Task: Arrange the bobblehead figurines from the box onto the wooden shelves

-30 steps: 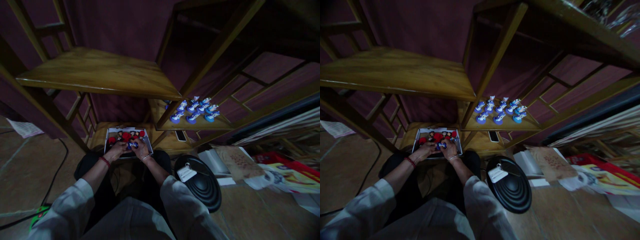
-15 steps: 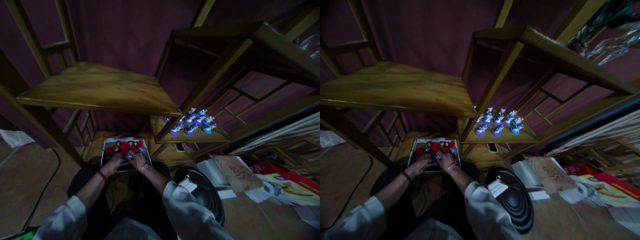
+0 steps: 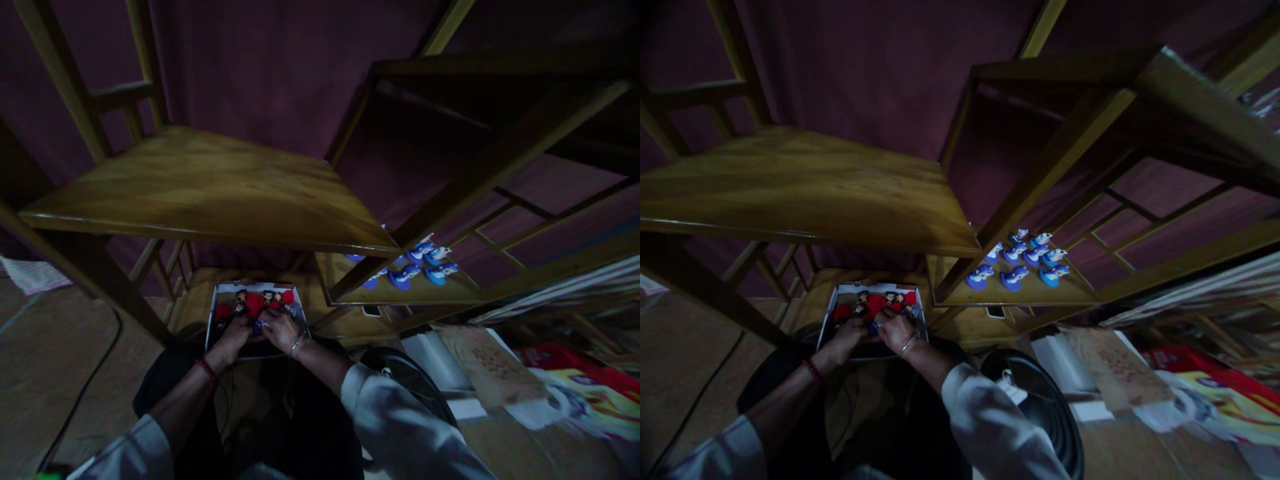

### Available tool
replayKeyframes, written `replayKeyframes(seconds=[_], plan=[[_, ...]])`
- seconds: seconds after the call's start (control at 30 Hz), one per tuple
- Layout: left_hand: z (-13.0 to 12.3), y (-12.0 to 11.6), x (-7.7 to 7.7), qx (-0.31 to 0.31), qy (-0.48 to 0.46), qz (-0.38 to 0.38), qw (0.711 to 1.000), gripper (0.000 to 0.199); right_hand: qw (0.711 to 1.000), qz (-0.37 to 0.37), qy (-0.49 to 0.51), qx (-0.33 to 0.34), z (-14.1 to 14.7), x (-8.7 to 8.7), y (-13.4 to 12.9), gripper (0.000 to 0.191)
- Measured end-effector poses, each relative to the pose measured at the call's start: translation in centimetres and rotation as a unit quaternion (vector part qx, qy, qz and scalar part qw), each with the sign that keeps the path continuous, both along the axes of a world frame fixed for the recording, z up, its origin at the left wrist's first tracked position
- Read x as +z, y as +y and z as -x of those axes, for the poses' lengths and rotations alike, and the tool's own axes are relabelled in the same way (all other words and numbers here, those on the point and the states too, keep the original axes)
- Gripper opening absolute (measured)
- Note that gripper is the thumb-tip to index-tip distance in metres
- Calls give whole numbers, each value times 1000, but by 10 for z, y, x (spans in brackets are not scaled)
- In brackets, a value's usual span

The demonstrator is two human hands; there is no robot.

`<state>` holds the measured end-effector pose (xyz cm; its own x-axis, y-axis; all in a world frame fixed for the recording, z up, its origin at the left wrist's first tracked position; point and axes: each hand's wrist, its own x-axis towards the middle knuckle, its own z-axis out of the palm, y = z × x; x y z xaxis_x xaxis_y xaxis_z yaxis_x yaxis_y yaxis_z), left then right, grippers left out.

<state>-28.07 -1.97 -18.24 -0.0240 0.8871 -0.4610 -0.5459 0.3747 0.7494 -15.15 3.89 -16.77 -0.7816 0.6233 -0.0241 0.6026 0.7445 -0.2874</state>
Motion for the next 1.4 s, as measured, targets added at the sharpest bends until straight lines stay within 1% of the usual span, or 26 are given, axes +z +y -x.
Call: replayKeyframes(seconds=[0.1,0.17,0.2,0.37,0.47,0.57,0.67,0.73,0.87,1.0,1.13,1.2,1.27,1.4], plan=[[1,0,-1,17,-2,10,1000,16,1000,3,-31,-5,4,3,1,19],[2,2,-4,23,-4,3,1000,15,999,6,-46,-28,8,4,2,20],[2,2,-6,24,1,11,1000,14,998,9,-52,-28,9,5,2,21],[4,5,-19,11,8,-5,1000,13,997,6,-73,19,9,8,3,19],[4,4,-19,0,-1,-17,1000,15,996,-3,-84,33,9,11,1,19],[4,3,-14,8,-14,-2,1000,17,997,-8,-76,19,11,12,0,19],[3,1,-8,51,-15,20,998,20,999,-13,-51,-3,12,9,1,21],[2,0,-6,79,-16,18,997,20,1000,-16,-19,-13,11,6,2,21],[1,-2,-6,87,-27,11,996,17,999,-12,28,-32,8,6,2,22],[3,-4,-1,85,-46,-32,995,16,997,3,65,-45,7,14,-2,25],[4,-9,11,91,-57,-45,993,15,987,31,112,-111,6,25,-8,32],[3,-12,18,84,-63,-48,993,14,982,45,131,-130,4,31,-11,32],[0,-13,25,80,-65,-49,993,14,977,52,156,-133,1,38,-13,28],[-6,-16,38,91,-80,-49,991,15,962,69,229,-128,-5,46,-13,22]])
